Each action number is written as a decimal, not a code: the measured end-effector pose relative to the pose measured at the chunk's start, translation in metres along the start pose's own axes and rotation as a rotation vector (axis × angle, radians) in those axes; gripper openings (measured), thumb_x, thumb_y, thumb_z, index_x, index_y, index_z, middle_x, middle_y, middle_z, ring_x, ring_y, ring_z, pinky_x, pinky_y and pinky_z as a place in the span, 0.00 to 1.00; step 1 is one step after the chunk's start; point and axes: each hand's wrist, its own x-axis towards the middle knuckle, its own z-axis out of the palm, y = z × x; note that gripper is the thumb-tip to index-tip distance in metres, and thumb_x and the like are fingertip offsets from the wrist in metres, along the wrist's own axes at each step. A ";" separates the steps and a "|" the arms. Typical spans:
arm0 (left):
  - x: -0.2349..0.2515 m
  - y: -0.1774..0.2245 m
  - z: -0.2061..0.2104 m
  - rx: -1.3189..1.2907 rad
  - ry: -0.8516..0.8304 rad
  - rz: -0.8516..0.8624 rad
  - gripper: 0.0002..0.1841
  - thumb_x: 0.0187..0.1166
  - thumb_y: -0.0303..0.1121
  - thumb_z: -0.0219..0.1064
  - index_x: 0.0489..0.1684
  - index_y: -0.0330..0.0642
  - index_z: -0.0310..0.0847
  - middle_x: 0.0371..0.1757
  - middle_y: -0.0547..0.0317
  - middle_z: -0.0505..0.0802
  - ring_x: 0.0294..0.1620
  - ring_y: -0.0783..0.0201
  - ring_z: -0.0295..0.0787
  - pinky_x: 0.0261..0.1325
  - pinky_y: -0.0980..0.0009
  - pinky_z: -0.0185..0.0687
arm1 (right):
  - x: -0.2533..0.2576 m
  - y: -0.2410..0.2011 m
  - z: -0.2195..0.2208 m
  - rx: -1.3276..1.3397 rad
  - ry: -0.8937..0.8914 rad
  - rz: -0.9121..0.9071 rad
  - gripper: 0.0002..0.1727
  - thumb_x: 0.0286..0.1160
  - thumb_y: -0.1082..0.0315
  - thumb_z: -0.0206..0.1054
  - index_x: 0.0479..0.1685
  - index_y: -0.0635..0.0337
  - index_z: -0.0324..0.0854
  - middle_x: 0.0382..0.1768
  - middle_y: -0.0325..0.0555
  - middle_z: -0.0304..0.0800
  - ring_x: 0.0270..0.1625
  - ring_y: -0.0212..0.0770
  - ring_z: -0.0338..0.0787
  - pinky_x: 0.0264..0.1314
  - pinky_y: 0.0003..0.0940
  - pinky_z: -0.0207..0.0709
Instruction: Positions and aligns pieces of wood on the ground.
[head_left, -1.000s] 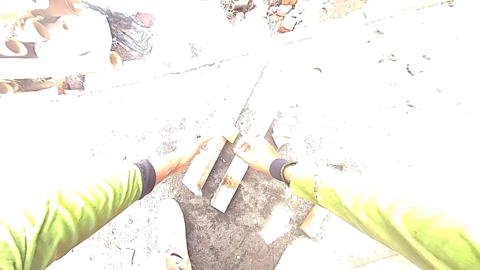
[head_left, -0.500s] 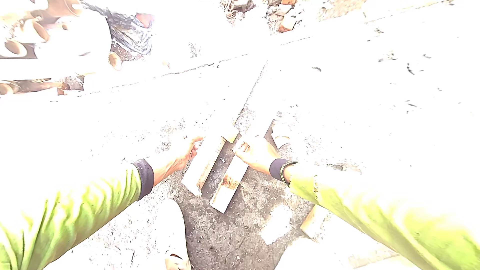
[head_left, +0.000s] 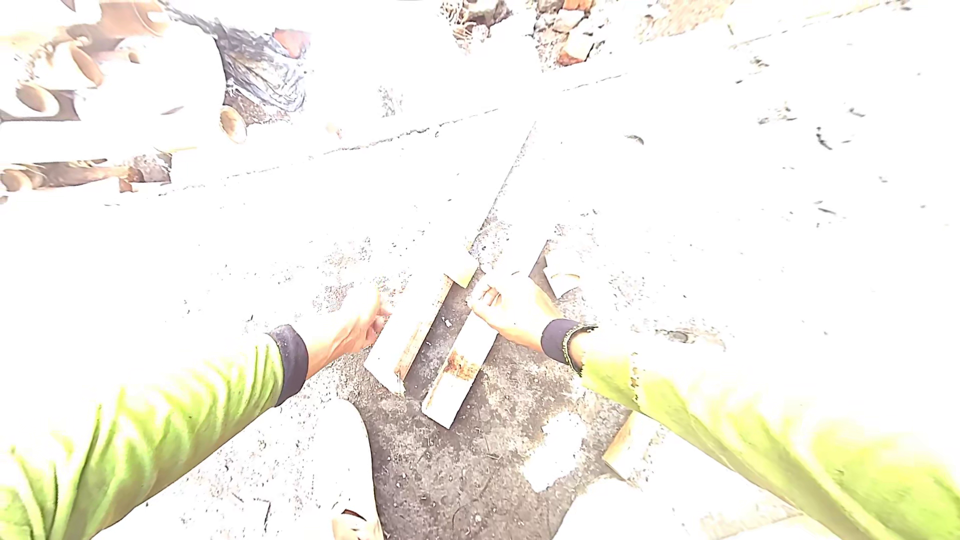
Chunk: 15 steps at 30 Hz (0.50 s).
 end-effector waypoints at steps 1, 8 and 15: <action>-0.003 -0.004 0.000 0.117 0.059 0.125 0.14 0.87 0.39 0.56 0.62 0.45 0.76 0.42 0.54 0.86 0.25 0.71 0.71 0.25 0.75 0.64 | 0.000 0.000 -0.002 0.007 -0.007 0.006 0.10 0.79 0.52 0.68 0.44 0.47 0.88 0.34 0.37 0.91 0.41 0.39 0.92 0.47 0.50 0.85; 0.001 -0.007 0.004 0.272 -0.003 0.845 0.22 0.81 0.32 0.68 0.74 0.47 0.78 0.73 0.53 0.84 0.56 0.58 0.88 0.57 0.56 0.84 | 0.004 -0.016 -0.008 -0.064 0.064 -0.031 0.23 0.78 0.53 0.70 0.69 0.51 0.82 0.55 0.49 0.88 0.50 0.50 0.91 0.53 0.55 0.84; -0.012 -0.003 0.024 0.069 -0.100 0.810 0.15 0.83 0.30 0.68 0.65 0.39 0.82 0.64 0.52 0.89 0.49 0.62 0.89 0.54 0.64 0.84 | 0.030 -0.056 -0.019 -0.117 0.154 -0.184 0.19 0.78 0.52 0.70 0.60 0.51 0.86 0.59 0.51 0.87 0.60 0.53 0.89 0.57 0.55 0.82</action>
